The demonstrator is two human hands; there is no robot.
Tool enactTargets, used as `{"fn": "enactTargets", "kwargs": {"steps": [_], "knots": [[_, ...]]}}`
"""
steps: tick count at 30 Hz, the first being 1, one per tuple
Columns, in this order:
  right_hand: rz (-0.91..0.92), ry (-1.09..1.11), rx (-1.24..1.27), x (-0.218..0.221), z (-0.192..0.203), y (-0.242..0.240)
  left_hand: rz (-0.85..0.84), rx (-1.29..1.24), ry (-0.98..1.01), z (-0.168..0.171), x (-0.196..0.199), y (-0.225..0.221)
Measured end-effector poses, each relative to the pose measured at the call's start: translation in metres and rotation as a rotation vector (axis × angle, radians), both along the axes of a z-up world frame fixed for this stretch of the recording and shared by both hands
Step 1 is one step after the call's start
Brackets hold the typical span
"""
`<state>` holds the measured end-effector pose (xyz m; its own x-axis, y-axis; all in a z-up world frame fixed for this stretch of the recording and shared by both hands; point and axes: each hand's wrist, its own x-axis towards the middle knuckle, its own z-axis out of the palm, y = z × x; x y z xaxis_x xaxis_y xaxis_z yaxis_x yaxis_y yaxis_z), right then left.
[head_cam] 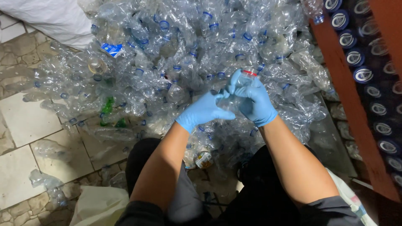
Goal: Sorting plastic bottles from a pile on the floor into a collection bag
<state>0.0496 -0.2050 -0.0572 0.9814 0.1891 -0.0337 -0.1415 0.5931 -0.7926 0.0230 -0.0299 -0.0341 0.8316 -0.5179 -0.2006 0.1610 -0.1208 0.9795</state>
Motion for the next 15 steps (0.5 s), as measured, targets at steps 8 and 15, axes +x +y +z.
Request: {"fn": "enactTargets", "kwargs": {"steps": [8, 15], "knots": [[0.283, 0.111, 0.291, -0.029, 0.066, 0.011, -0.160, -0.171, 0.474, 0.066, 0.006, 0.004], [0.128, 0.206, 0.262, -0.006, 0.031, 0.016, 0.043, -0.233, 0.831, 0.054, 0.000, -0.001]]}}
